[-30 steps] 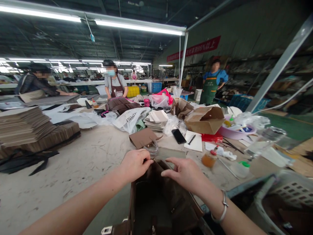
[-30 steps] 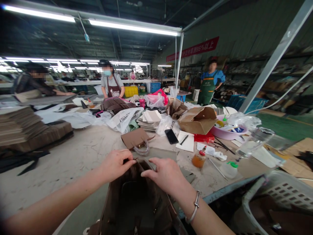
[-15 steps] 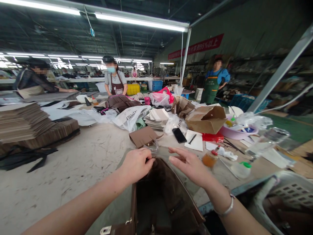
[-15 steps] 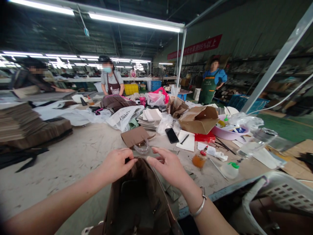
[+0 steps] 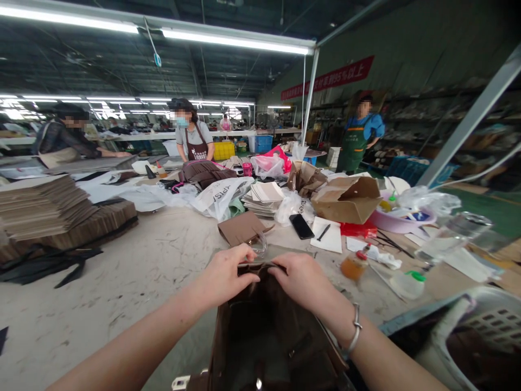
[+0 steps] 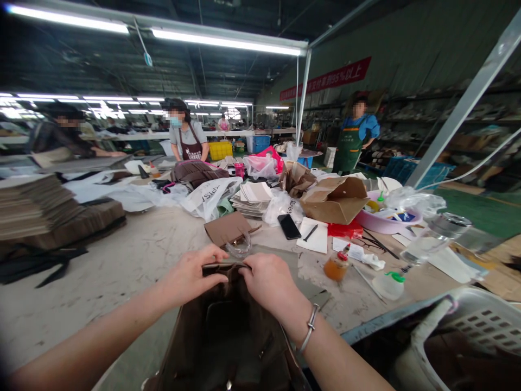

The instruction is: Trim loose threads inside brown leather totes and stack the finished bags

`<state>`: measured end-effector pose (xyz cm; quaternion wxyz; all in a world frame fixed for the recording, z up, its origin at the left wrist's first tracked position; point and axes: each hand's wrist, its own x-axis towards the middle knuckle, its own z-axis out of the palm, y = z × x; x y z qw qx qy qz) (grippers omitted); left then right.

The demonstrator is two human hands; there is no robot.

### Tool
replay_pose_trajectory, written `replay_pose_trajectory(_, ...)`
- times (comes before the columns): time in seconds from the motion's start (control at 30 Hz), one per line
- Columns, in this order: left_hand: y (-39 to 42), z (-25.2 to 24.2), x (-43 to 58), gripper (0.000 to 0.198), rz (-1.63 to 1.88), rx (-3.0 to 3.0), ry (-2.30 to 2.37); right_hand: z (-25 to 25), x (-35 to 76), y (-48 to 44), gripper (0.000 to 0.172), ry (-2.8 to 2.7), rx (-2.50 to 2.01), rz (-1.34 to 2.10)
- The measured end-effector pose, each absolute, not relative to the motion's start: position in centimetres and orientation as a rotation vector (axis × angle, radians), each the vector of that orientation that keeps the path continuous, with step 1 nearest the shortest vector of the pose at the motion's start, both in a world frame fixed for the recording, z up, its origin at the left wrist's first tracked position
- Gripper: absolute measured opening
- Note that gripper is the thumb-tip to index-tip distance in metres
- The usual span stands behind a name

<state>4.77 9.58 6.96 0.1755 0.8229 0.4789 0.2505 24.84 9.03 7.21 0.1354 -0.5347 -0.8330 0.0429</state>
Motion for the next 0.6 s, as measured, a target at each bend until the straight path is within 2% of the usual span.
replay_pose_trajectory(0.07,9.49,7.03,4.16,0.042,0.737,2.26,1.339,7.1,24.99,9.02,0.023,-2.409,-1.544,0.128)
replay_pose_trajectory(0.1,9.44,7.04,3.91,0.044,0.745,2.266,1.34,7.07,25.03,9.01,0.023,-2.41,-1.537,0.129)
replay_pose_trajectory(0.27,9.07,6.98,3.53,0.017,0.743,2.497,1.341,6.86,25.03,9.12,0.025,-2.414,-1.51,0.092)
replay_pose_trajectory(0.6,9.36,6.55,4.45,0.009,0.768,2.727,1.346,6.41,25.07,9.26,0.026,-2.399,-1.508,0.042)
